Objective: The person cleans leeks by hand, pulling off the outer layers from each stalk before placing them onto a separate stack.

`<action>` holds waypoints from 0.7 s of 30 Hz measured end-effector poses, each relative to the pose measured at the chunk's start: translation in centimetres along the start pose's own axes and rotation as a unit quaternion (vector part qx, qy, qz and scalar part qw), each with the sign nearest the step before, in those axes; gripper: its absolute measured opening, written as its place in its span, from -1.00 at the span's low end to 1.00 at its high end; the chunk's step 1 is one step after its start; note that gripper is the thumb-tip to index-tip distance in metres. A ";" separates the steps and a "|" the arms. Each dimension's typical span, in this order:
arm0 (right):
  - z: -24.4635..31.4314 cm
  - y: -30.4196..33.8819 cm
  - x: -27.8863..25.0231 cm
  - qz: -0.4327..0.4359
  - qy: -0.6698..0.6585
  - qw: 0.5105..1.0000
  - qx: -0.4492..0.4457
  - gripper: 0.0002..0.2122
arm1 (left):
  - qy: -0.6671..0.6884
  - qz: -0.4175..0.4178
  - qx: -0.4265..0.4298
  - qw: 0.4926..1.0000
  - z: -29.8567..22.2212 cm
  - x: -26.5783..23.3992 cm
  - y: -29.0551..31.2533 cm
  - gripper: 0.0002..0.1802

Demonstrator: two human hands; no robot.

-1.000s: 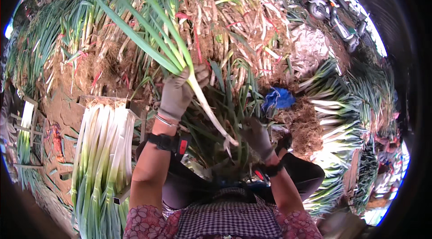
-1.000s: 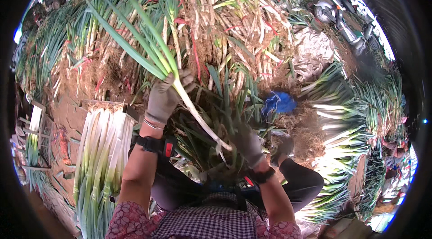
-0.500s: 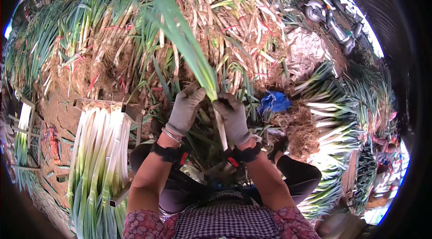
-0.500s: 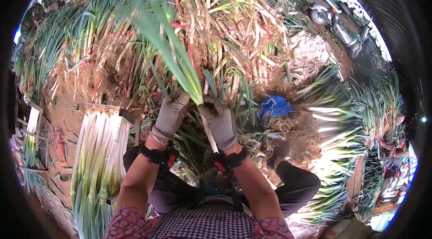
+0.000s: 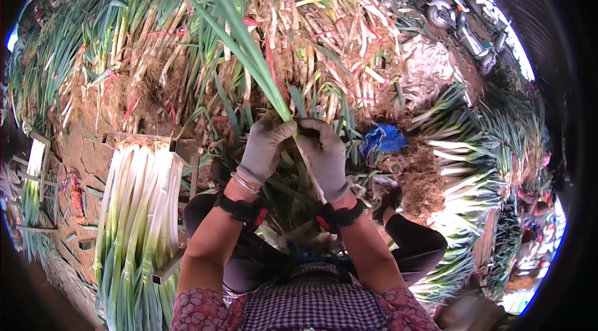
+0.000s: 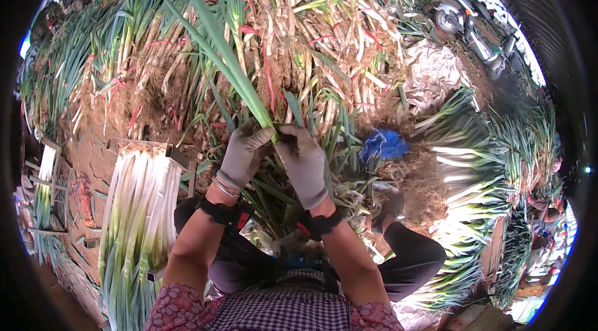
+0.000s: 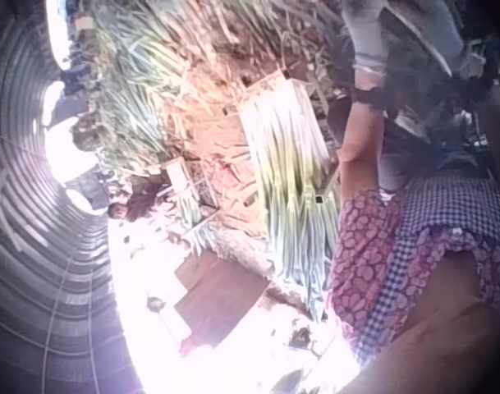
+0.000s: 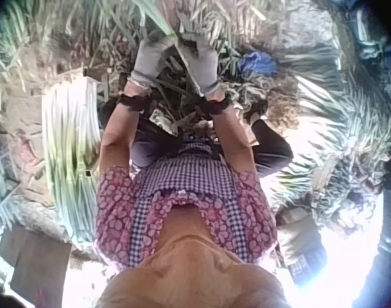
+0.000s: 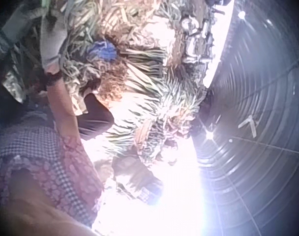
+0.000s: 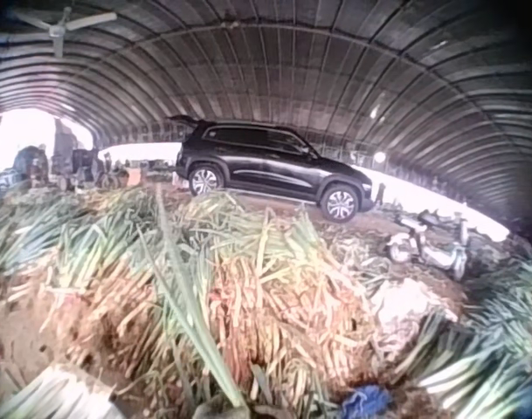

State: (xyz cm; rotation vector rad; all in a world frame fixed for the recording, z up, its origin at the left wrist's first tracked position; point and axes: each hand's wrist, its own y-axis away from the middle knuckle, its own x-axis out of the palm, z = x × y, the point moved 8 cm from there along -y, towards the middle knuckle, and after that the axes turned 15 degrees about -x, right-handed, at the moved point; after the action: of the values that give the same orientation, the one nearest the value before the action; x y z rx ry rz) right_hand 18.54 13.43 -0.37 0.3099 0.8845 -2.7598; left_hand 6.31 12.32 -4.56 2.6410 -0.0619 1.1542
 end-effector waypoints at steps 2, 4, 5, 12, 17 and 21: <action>0.4 -0.2 0.5 0.014 0.092 0.995 -0.042 -0.75 | -0.116 -0.078 0.045 0.989 -0.5 -0.6 0.4 -0.62; -1.5 -0.3 1.2 0.029 0.047 0.998 0.031 -0.76 | -0.135 -0.062 0.067 0.987 -0.9 -0.2 0.5 -0.61; -2.6 0.3 1.3 0.018 -0.045 0.994 0.097 -0.78 | -0.092 -0.066 0.001 0.994 -0.1 -0.7 0.5 -0.60; -3.3 0.4 1.6 -0.015 -0.181 0.980 0.086 -0.80 | -0.078 -0.094 -0.009 0.992 0.0 -1.5 0.5 -0.71; -2.6 0.2 2.7 0.047 -0.249 0.955 0.156 -0.73 | -0.142 -0.079 0.002 0.987 -1.5 -0.6 0.9 -0.76; -3.0 0.7 3.3 0.009 -0.347 0.924 0.158 -0.69 | -0.173 -0.114 -0.022 0.978 -0.8 -1.5 0.8 -0.73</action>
State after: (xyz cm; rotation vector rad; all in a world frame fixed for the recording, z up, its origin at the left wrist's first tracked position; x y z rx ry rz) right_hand 16.03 14.12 -4.02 -0.5821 0.2516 -2.6625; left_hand 4.59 11.62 -5.01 2.6919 0.1453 0.6076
